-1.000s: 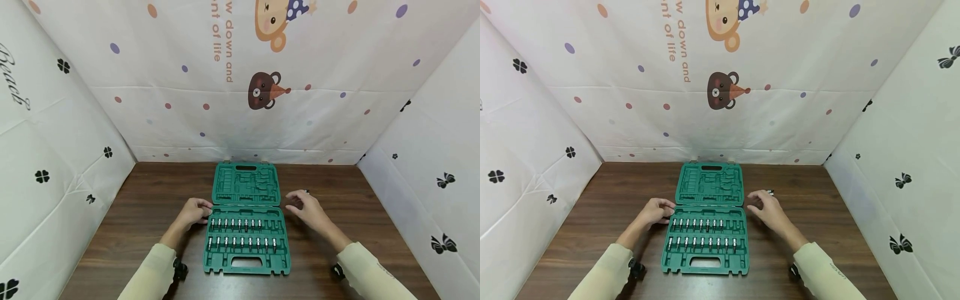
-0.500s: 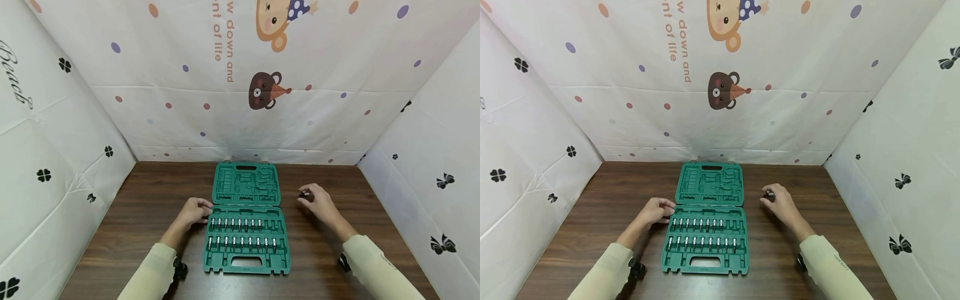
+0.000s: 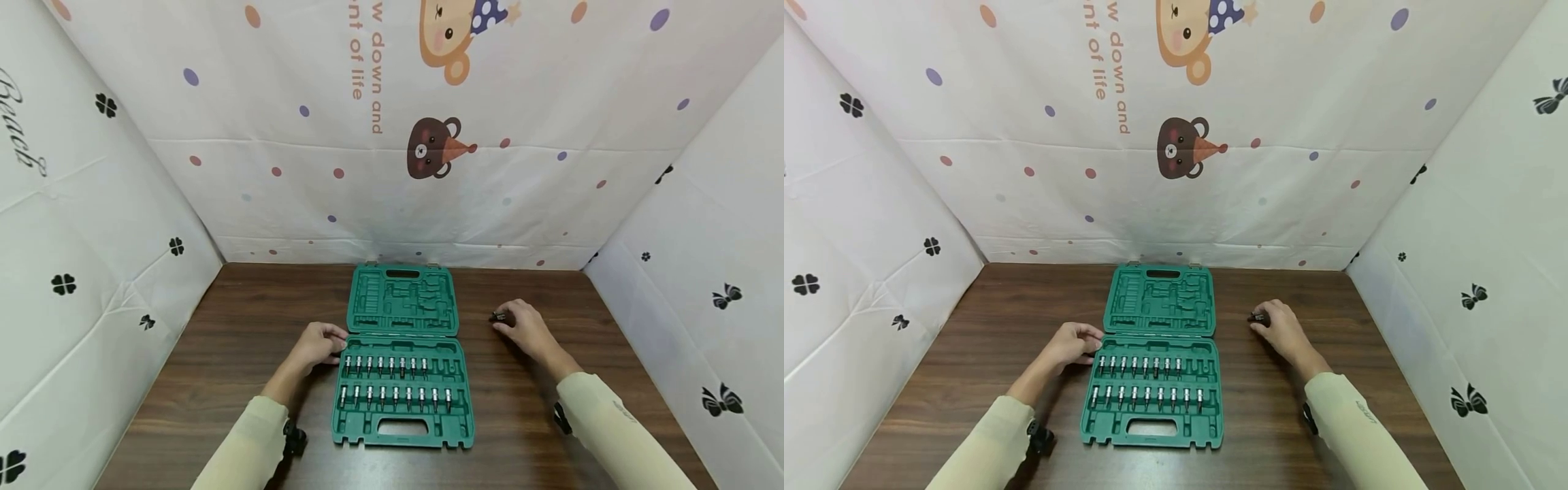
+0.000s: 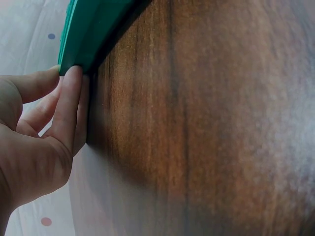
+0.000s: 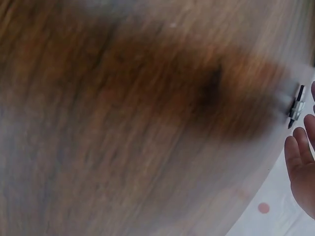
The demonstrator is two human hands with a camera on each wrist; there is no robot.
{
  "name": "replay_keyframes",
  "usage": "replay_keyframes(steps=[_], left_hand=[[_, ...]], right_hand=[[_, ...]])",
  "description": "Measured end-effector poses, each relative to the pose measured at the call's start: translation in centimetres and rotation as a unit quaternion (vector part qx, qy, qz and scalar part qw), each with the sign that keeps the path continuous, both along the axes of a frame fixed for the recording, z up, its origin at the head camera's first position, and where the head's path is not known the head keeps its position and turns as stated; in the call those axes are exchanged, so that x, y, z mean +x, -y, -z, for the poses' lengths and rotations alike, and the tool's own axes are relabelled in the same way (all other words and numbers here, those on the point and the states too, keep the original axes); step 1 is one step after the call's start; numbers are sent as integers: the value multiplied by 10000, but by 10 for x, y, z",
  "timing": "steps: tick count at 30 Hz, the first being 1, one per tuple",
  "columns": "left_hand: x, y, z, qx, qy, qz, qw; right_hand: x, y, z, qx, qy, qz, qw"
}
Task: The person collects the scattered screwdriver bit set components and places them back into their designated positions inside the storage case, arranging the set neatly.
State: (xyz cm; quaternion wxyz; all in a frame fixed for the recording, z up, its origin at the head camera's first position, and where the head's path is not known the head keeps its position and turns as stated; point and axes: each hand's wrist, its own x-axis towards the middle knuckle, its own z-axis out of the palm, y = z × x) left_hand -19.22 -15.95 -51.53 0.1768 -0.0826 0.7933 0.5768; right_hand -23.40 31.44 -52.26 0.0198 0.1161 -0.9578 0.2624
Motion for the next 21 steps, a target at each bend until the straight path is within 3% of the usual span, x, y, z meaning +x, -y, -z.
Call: replay_keyframes(steps=[21], left_hand=[[0,0,-1,-16,-36,30,10000]], right_hand=[[-8,-1,11,58,75,63,9999]])
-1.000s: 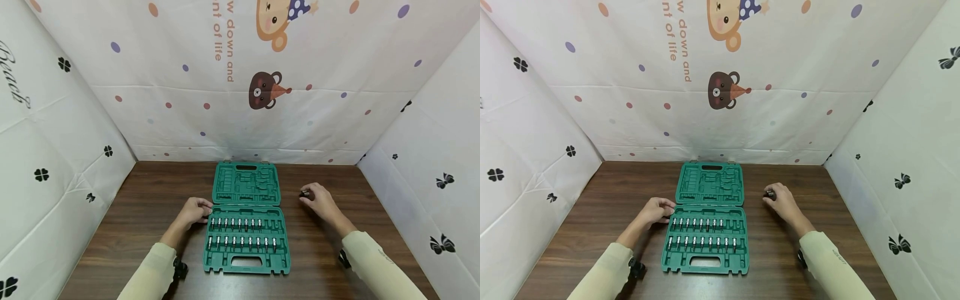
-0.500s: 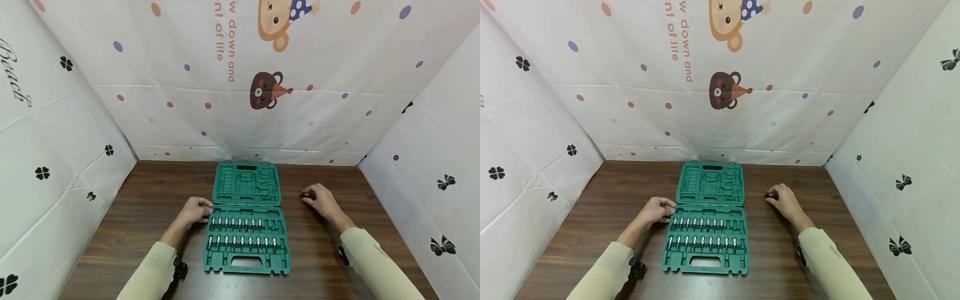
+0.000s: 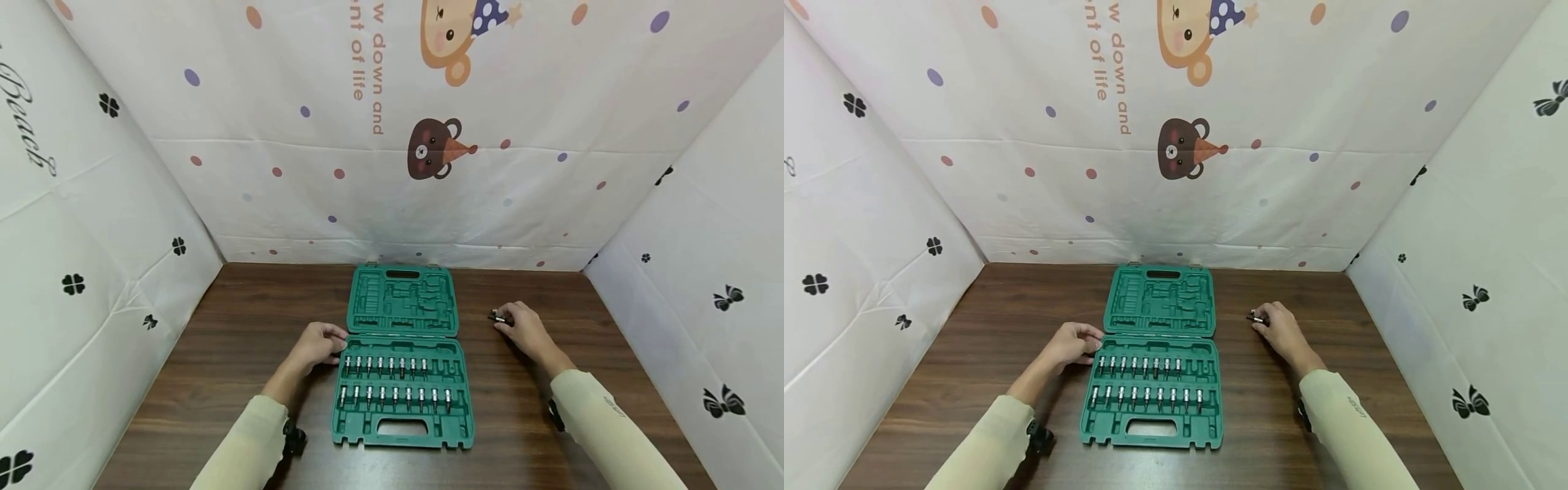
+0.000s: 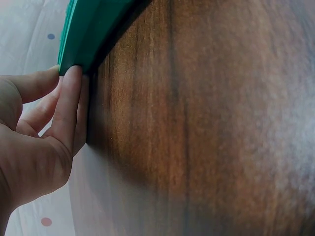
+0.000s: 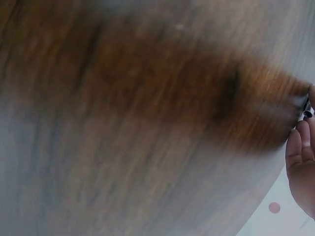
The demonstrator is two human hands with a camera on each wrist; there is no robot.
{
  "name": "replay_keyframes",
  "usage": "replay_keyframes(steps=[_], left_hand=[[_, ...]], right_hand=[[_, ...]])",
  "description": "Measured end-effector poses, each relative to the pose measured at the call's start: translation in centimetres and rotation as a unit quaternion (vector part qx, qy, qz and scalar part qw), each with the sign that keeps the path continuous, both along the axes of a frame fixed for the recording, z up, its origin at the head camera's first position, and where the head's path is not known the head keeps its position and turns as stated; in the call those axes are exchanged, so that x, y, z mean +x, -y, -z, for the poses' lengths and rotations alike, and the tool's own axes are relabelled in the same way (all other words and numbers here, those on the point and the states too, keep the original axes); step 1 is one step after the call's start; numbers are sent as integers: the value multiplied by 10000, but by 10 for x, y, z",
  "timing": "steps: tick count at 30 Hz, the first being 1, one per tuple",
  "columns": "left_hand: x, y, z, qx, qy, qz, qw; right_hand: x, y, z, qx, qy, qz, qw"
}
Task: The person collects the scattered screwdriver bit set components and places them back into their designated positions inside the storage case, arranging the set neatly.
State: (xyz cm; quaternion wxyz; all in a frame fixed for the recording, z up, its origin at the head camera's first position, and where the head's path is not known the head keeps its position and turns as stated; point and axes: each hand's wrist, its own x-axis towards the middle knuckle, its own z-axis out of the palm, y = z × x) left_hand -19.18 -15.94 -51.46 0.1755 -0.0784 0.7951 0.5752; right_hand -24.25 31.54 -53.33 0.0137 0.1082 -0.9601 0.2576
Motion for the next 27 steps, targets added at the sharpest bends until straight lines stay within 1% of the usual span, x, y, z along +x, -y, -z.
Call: replay_keyframes(steps=[10,16,22,27], left_hand=[[1,1,0,8,-8,10,10000],[1,1,0,21,-5,-13,10000],[1,1,0,28,-38,-2,10000],[2,1,-1,44,-25,18,10000]], right_hand=[[-3,0,1,-16,40,-1,10000],[2,1,-1,-132,158,2,9998],[7,3,-5,-323,291,94,9990],[11,7,-10,-455,245,120,9986]])
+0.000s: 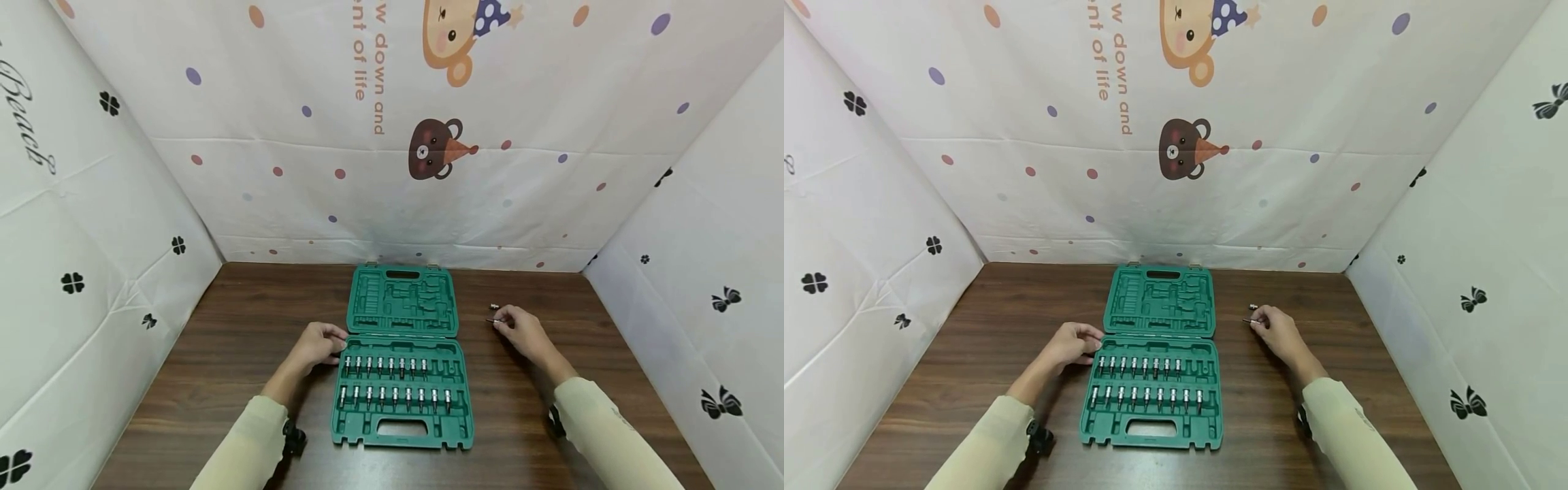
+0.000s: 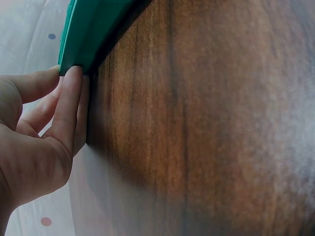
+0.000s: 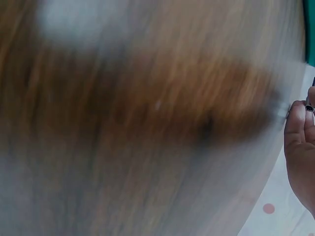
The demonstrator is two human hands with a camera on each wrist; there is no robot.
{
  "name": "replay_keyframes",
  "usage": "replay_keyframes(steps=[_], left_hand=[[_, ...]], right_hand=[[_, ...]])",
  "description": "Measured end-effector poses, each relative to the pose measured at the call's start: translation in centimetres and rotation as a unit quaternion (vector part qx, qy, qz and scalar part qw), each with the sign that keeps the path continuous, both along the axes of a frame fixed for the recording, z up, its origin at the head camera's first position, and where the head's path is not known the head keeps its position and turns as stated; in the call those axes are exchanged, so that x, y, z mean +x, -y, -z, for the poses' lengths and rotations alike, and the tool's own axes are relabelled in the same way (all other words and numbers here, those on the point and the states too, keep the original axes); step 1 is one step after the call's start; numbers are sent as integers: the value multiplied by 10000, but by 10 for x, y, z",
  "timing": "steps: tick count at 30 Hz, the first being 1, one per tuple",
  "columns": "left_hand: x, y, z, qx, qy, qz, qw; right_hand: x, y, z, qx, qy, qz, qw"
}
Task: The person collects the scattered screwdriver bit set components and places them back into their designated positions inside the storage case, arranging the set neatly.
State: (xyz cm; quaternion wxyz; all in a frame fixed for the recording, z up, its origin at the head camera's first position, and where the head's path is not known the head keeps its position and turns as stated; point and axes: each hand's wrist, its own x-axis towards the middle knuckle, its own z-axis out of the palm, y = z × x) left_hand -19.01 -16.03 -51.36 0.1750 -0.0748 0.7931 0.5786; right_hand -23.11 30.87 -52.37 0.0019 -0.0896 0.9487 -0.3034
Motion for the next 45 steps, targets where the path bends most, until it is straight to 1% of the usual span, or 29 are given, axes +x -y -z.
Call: replay_keyframes(steps=[5,8,13,16,20,27,35,41,45], left_hand=[[-1,-1,0,11,6,-25,10000],[-1,-1,0,1,14,-36,10000],[-1,0,0,-20,22,-34,10000],[-1,0,0,-20,19,-22,10000],[-1,0,0,-26,11,-17,10000],[-1,-1,-1,-34,10,-58,10000],[0,-1,1,-42,12,-64,10000],[0,-1,1,-37,11,-63,10000],[0,-1,0,-29,34,-63,10000]], right_hand=[[5,8,-5,-172,-157,-35,9997],[9,12,-6,-329,-180,-52,9993],[14,18,-10,-686,-21,-82,9976],[17,22,-12,-847,74,-32,9964],[20,26,-16,-991,66,-80,9950],[25,32,-23,-1258,31,-279,9917],[33,43,-32,-1483,89,-642,9868],[37,52,-34,-1704,106,-793,9821],[39,57,-34,-1882,252,-855,9781]])
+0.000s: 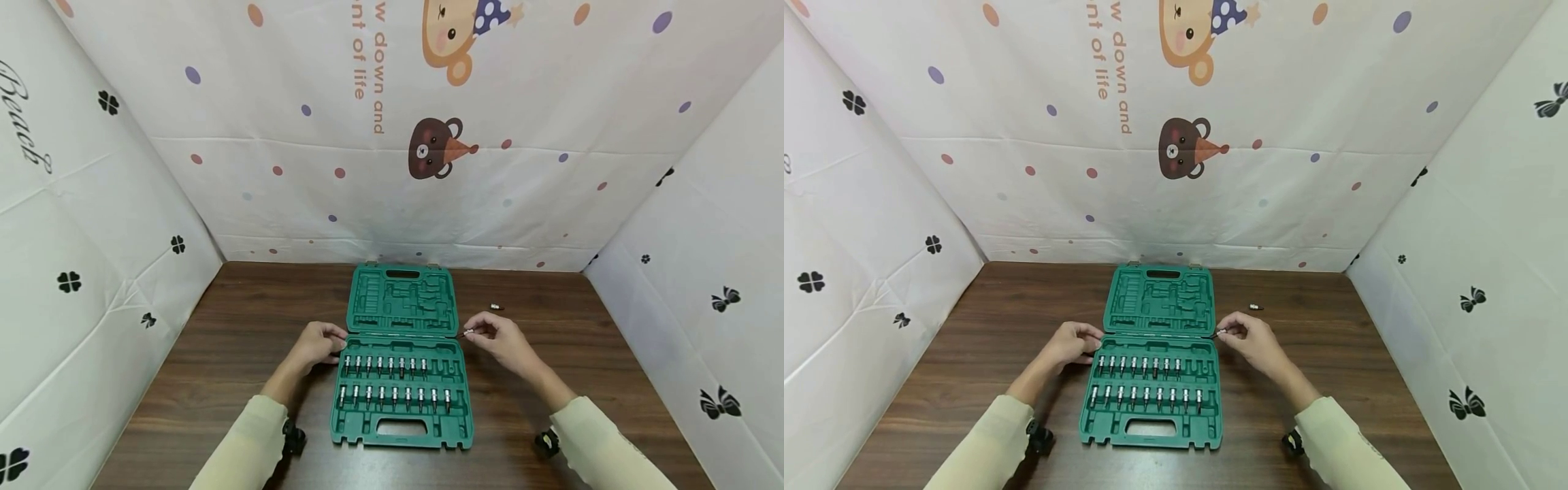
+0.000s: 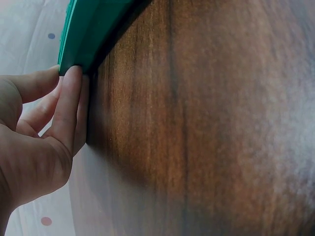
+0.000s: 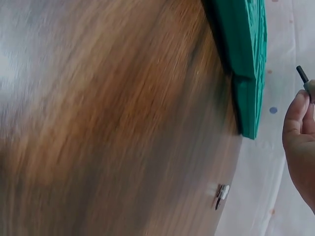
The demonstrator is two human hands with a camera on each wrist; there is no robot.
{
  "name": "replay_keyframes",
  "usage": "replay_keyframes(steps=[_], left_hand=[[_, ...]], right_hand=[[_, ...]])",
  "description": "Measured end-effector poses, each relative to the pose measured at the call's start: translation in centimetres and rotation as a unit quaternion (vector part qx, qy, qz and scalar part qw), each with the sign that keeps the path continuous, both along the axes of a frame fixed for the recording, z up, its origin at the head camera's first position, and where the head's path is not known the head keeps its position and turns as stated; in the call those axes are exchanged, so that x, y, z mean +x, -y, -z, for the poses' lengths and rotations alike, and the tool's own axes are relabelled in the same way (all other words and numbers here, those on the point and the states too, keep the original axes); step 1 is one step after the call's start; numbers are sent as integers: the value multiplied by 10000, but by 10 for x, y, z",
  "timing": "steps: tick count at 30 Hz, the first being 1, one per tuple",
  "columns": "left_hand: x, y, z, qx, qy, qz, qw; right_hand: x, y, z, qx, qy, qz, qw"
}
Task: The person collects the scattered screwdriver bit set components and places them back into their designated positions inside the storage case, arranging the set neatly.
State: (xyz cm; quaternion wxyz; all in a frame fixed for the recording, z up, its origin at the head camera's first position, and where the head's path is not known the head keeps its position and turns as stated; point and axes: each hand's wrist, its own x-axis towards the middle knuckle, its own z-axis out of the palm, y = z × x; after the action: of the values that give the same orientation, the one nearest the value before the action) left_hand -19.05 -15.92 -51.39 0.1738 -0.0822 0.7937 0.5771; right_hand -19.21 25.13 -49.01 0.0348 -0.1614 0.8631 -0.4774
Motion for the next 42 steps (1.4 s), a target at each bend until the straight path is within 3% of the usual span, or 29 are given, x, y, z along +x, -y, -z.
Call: replay_keyframes(steps=[7,24,42], left_hand=[[0,0,0,13,23,-8,10000],[-1,-1,-1,33,38,8,10000],[-2,0,0,32,36,4,10000]], right_hand=[[4,10,-1,-235,195,-204,9993],[15,32,0,144,538,-978,9936],[15,50,2,1091,190,-1491,9826]])
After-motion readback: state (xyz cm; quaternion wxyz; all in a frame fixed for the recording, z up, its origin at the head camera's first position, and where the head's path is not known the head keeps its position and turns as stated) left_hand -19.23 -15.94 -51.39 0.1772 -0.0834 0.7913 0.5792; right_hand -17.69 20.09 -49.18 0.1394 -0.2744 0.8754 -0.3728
